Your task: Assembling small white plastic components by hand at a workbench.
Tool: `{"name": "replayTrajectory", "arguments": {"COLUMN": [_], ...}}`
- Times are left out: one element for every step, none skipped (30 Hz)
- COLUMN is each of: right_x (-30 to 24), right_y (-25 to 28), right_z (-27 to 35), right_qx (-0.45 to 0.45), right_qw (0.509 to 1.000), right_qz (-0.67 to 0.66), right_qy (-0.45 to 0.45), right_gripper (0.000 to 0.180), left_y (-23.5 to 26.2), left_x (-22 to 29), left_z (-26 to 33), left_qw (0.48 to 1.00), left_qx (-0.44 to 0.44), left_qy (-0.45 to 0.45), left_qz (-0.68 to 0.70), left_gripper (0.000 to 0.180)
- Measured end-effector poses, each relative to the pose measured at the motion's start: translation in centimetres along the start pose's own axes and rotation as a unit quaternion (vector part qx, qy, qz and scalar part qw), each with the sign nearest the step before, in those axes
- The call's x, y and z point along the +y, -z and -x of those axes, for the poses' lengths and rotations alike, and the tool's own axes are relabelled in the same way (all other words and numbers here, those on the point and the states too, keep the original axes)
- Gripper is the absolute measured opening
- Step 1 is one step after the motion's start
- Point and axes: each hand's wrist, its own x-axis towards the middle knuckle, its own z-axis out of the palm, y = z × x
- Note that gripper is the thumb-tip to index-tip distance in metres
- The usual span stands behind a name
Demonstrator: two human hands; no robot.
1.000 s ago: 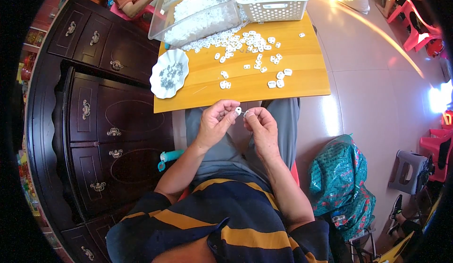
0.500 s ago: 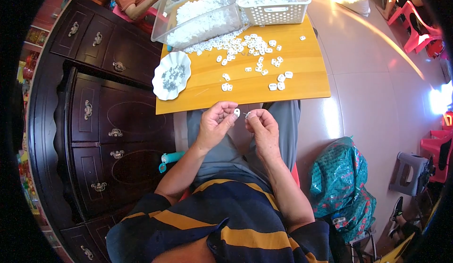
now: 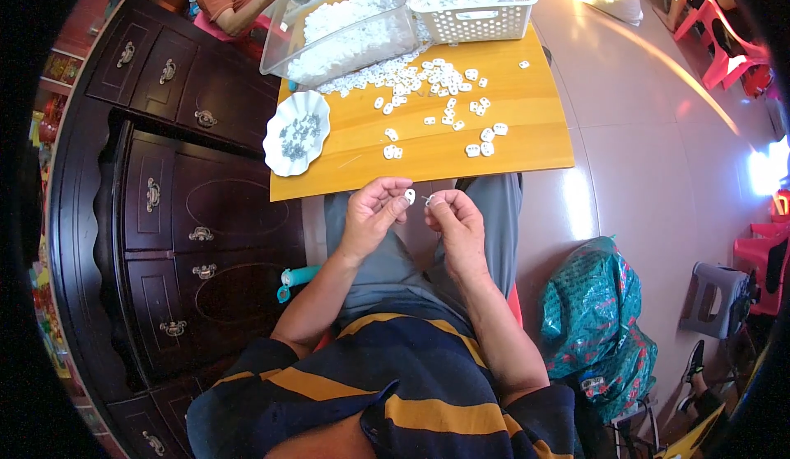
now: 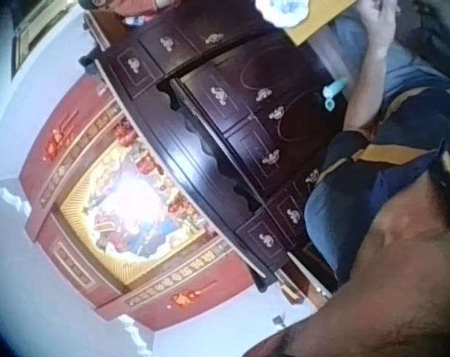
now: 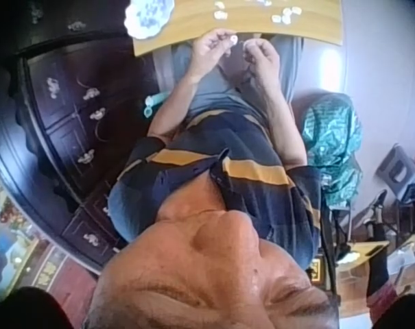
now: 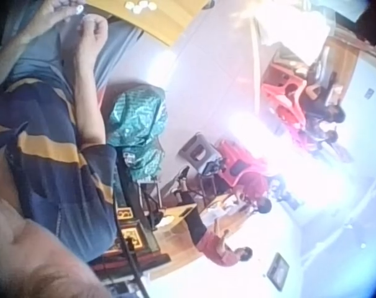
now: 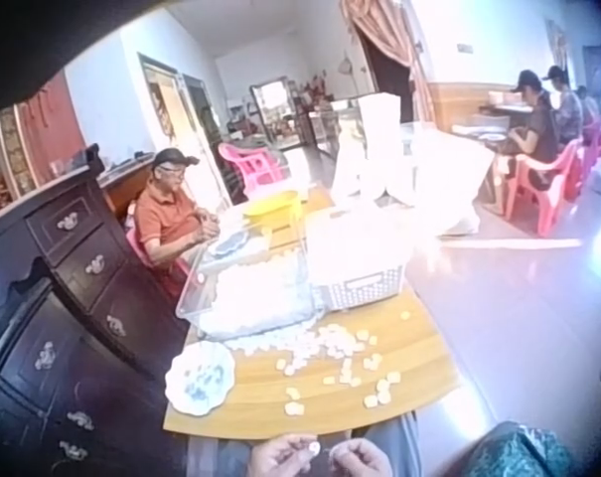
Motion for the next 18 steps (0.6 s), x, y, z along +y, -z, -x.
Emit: {"name": "replayTrajectory", "arguments": {"right_x": [-0.1,-0.2,-0.3,-0.3,-0.3,-0.3,-0.3,-0.3,-0.3,-0.3,-0.4,-0.4,-0.3,-0.3,-0.3,-0.4,-0.4,-0.4], "right_y": [0.1,0.2,0.2,0.3,0.3,0.4,0.5,0.6,0.7,0.7,0.8,0.8,0.9,0.9,0.9,0.9,0.9,0.8], "right_z": [0.0,-0.1,-0.1,-0.2,-0.2,-0.3,-0.3,-0.3,-0.4,-0.4,-0.4,-0.4,-0.4,-0.4,-0.4,-0.4,-0.4,-0.4], "right_qx": [0.012,0.023,0.023,0.027,0.029,0.029,0.032,0.034,0.035,0.039,0.043,0.043,0.037,0.031,0.031,0.032,0.032,0.032], "right_qw": [1.000,0.998,0.998,0.998,0.997,0.997,0.996,0.994,0.994,0.992,0.990,0.990,0.991,0.991,0.991,0.991,0.991,0.991], "right_qz": [-0.021,-0.042,-0.042,-0.049,-0.057,-0.057,-0.076,-0.095,-0.095,-0.108,-0.122,-0.122,-0.120,-0.118,-0.118,-0.116,-0.114,-0.114], "right_qy": [-0.015,-0.030,-0.030,-0.030,-0.030,-0.030,-0.038,-0.045,-0.046,-0.050,-0.055,-0.055,-0.054,-0.053,-0.053,-0.055,-0.057,-0.057], "right_gripper": [0.010,0.010,0.010,0.011,0.011,0.011,0.011,0.010,0.010,0.010,0.010,0.010,0.010,0.009,0.009,0.010,0.010,0.010], "left_y": [0.0,-0.1,-0.1,0.0,0.1,0.2,0.2,0.1,0.0,0.0,0.0,-0.1,-0.2,-0.4,-0.6,-0.7,-0.9,-0.9], "left_x": [0.1,0.1,0.1,-0.1,-0.4,-0.6,-0.9,-1.1,-1.2,-1.2,-1.1,-1.0,-1.0,-1.1,-1.0,-0.9,-0.7,-0.6], "left_z": [0.0,0.1,0.1,0.1,0.2,0.2,0.3,0.4,0.4,0.5,0.5,0.6,0.6,0.7,0.7,0.7,0.7,0.7], "left_qw": [1.000,1.000,1.000,1.000,0.999,0.999,0.999,0.998,0.996,0.996,0.995,0.992,0.992,0.991,0.990,0.990,0.990,0.990], "left_qx": [0.000,0.000,0.001,0.000,-0.007,-0.015,-0.015,-0.013,-0.011,-0.012,-0.025,-0.039,-0.039,-0.047,-0.055,-0.055,-0.057,-0.060], "left_qy": [0.000,0.001,0.001,0.002,0.006,0.011,0.011,0.015,0.019,0.020,0.042,0.063,0.064,0.054,0.044,0.044,0.051,0.059], "left_qz": [0.000,0.015,0.029,0.030,0.032,0.035,0.035,0.058,0.082,0.082,0.090,0.098,0.098,0.111,0.123,0.123,0.118,0.112], "left_gripper": [0.024,0.023,0.021,0.021,0.020,0.019,0.019,0.018,0.017,0.017,0.018,0.021,0.021,0.021,0.021,0.021,0.021,0.021]}}
